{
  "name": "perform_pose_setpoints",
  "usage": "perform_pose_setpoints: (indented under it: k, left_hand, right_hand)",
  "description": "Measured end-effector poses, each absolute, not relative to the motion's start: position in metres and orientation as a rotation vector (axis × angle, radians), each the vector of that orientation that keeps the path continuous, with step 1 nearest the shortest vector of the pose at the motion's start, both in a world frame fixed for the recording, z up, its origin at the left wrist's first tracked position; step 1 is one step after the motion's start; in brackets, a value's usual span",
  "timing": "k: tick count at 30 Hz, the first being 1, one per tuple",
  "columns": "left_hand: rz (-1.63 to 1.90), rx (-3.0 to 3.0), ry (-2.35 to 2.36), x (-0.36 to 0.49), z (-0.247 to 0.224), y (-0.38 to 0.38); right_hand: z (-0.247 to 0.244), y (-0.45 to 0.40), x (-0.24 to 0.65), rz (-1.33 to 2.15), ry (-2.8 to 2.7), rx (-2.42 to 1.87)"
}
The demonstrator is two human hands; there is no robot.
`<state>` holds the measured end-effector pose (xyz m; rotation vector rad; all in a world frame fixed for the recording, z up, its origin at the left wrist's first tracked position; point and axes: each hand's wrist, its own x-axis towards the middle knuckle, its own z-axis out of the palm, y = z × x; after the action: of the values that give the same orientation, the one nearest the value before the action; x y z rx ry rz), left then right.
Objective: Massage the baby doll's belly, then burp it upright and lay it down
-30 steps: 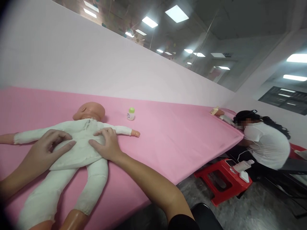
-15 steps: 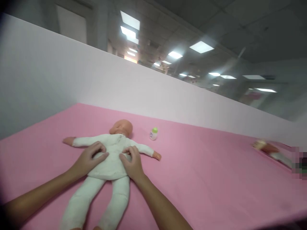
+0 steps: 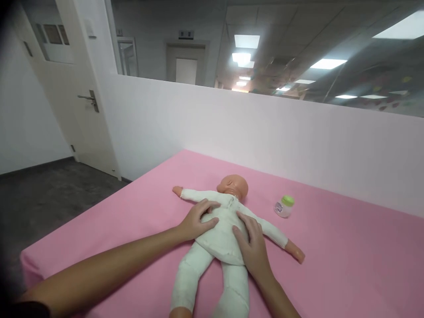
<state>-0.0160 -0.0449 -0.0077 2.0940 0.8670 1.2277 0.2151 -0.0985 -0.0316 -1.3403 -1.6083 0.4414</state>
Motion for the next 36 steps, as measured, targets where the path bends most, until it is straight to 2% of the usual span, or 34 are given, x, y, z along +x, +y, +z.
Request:
perform_pose_setpoints:
  k: [36]
  left_hand:
    - [1.146,2.177,0.861,-0.011,0.005,-0.04]
  right_hand:
    - [-0.016,-0.098,0.215,0.449,-1.565,-1.264]
